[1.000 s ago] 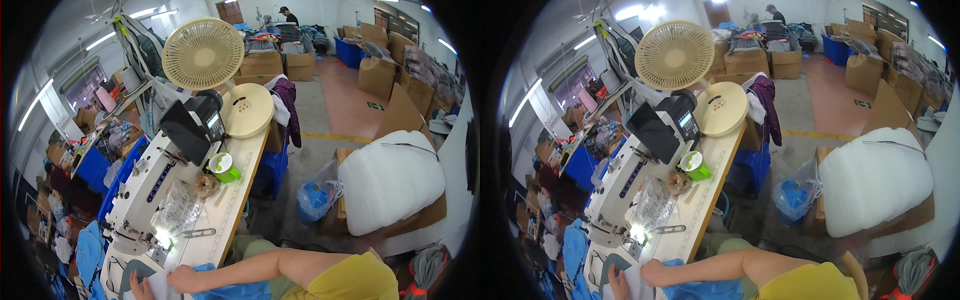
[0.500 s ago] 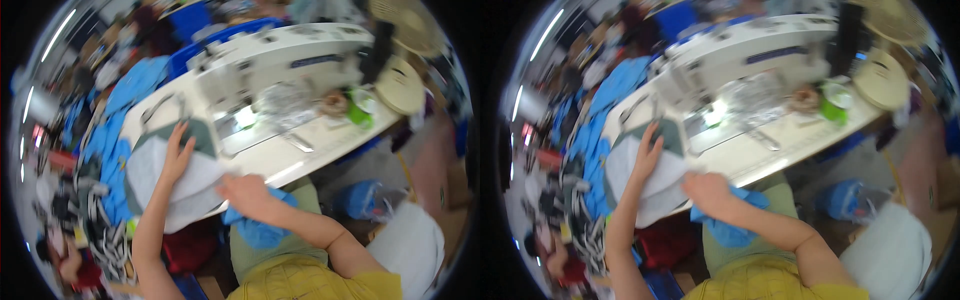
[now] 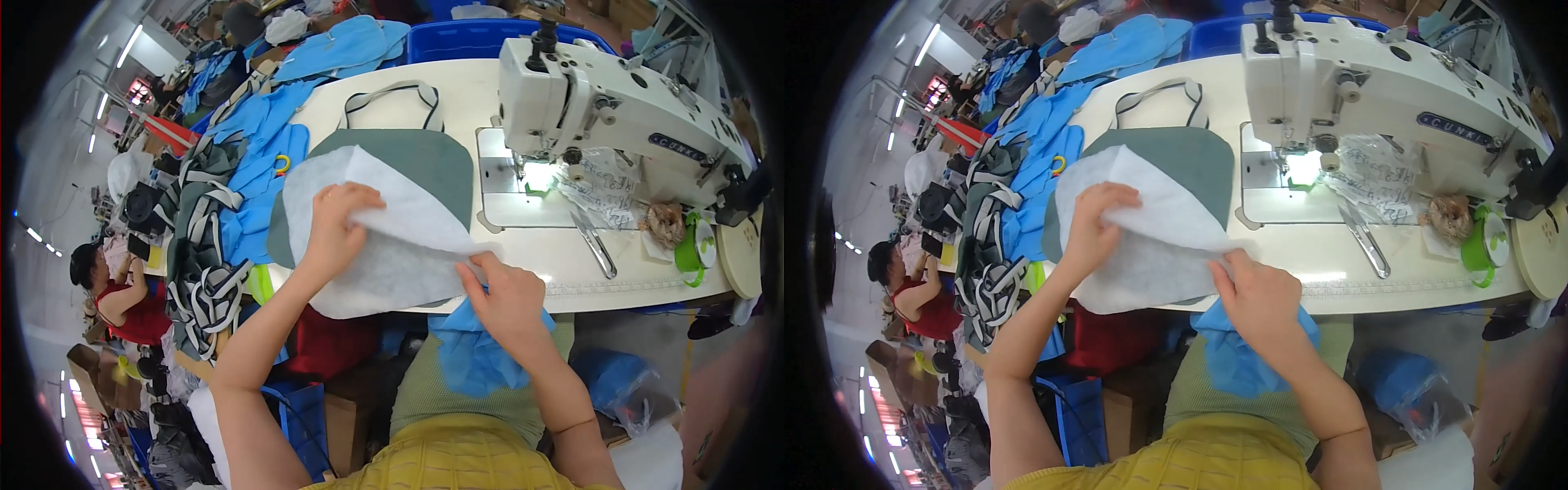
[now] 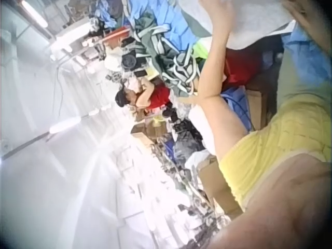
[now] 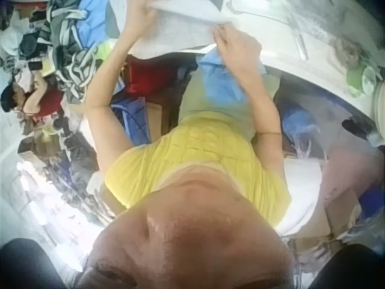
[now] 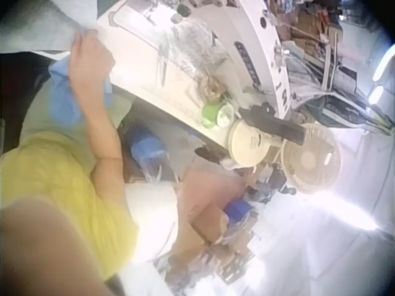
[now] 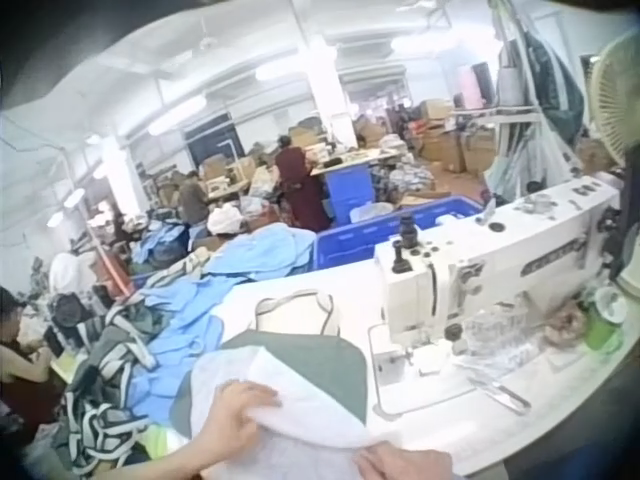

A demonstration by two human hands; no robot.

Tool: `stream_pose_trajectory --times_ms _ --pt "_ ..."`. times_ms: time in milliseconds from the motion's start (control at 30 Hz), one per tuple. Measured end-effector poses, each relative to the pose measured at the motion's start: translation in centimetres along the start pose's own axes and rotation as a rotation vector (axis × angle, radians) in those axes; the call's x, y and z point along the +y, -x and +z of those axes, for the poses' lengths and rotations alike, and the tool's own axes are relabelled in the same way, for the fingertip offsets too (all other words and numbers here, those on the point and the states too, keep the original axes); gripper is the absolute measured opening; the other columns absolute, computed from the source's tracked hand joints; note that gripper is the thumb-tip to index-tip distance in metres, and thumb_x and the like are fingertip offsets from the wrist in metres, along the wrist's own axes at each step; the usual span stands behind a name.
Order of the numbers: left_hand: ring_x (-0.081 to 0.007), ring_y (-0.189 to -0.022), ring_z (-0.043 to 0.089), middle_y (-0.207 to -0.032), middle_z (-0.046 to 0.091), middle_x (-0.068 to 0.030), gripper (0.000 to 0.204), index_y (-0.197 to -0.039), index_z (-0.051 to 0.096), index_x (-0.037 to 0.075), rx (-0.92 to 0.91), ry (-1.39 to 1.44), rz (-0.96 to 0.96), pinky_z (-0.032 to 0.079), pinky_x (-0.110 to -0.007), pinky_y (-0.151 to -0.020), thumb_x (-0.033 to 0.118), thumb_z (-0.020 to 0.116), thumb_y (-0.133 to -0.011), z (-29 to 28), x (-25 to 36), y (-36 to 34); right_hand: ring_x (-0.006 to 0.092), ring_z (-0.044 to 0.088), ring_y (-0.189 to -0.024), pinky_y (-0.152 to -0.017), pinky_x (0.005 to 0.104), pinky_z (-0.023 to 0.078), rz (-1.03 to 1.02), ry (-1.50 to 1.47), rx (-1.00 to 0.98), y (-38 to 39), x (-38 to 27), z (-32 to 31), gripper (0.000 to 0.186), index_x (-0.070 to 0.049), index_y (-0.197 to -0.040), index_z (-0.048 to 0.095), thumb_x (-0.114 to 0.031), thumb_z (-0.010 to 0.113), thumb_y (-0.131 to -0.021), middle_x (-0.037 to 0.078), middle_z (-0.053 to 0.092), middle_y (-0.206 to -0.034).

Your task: The person is sewing fabric panels and batting together using an industrial sewing machine.

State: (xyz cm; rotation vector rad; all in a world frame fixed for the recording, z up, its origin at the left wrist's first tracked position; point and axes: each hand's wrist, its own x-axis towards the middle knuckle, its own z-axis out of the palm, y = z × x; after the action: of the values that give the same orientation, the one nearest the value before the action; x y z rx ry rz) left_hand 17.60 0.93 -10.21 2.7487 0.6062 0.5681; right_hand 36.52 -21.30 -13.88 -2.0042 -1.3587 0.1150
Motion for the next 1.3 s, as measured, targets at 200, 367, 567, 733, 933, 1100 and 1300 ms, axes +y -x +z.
stream_pose_trajectory --times_ms 200,367,567,733,933,1100,1300 --pt "-0.0364 -0.105 0.066 -0.103 0.071 -0.012 0.034 -0.098 0.078 0.008 0.292 0.17 0.067 0.05 -0.043 -0.088 -0.005 0.065 -0.069 2.2 -1.0 -10.8 0.031 0.068 -0.057 -0.052 0.0411 0.049 -0.149 0.029 -0.017 -0.8 -1.2 0.0 0.024 -0.008 -0.102 0.072 -0.03 0.074 -0.096 0.01 0.068 -0.065" --pt "-0.0344 -0.119 0.062 -0.124 0.068 -0.0115 0.043 -0.125 0.073 0.014 0.226 -0.025 -0.031 0.049 -0.045 -0.096 0.01 0.077 -0.082 6.5 -2.1 -15.9 0.0291 0.065 -0.055 -0.051 0.0397 0.048 -0.176 0.009 -0.017 -1.9 -2.0 0.0 0.028 -0.008 -0.116 0.072 -0.025 0.075 -0.094 0.009 0.065 -0.064" --pt "-0.0354 -0.137 0.053 -0.149 0.057 -0.0132 0.083 -0.151 0.054 0.012 0.006 0.231 -0.046 0.041 -0.046 -0.114 0.036 0.089 -0.08 5.1 -3.9 -13.3 0.0274 0.068 -0.061 -0.054 0.0401 0.051 -0.09 0.054 0.093 -1.3 1.7 0.2 0.028 -0.009 -0.119 0.071 -0.019 0.073 -0.093 0.007 0.068 -0.07" --pt "-0.0378 -0.119 0.066 -0.132 0.068 -0.0226 0.072 -0.141 0.062 0.002 -0.225 0.3 -0.234 0.049 -0.042 -0.105 0.036 0.086 -0.082 3.2 -4.1 -10.0 0.0271 0.066 -0.06 -0.054 0.0395 0.05 -0.043 -0.038 0.169 -1.1 1.0 0.1 0.023 -0.01 -0.115 0.073 -0.015 0.073 -0.092 0.006 0.067 -0.071" --pt "-0.0333 -0.104 0.073 -0.11 0.076 -0.023 0.046 -0.124 0.071 -0.004 0.086 0.173 -0.486 0.055 -0.042 -0.094 0.024 0.075 -0.088 -0.6 -5.3 -10.1 0.0223 0.06 -0.056 -0.051 0.0367 0.046 -0.495 -0.153 0.137 -0.2 -0.3 1.1 0.023 -0.008 -0.11 0.076 -0.012 0.079 -0.088 0.005 0.061 -0.067" --pt "-0.036 -0.11 0.071 -0.118 0.073 -0.027 0.056 -0.135 0.064 -0.004 0.317 0.334 -0.869 0.055 -0.043 -0.095 0.025 0.074 -0.089 -6.6 -12.7 -7.8 0.0206 0.063 -0.058 -0.05 0.036 0.048 -0.418 0.059 -0.051 0.1 -1.3 1.8 0.03 -0.005 -0.118 0.073 -0.024 0.074 -0.094 0.003 0.061 -0.066" --pt "-0.0359 -0.135 0.05 -0.142 0.056 -0.0182 0.075 -0.142 0.052 0.009 0.127 -0.435 -0.044 0.039 -0.043 -0.111 0.039 0.086 -0.081 -5.8 -9.6 -2.9 0.0208 0.063 -0.056 -0.049 0.0358 0.049 -0.359 0.108 -0.055 0.2 -1.1 2.1 0.03 -0.005 -0.116 0.072 -0.028 0.073 -0.096 0.003 0.062 -0.065"
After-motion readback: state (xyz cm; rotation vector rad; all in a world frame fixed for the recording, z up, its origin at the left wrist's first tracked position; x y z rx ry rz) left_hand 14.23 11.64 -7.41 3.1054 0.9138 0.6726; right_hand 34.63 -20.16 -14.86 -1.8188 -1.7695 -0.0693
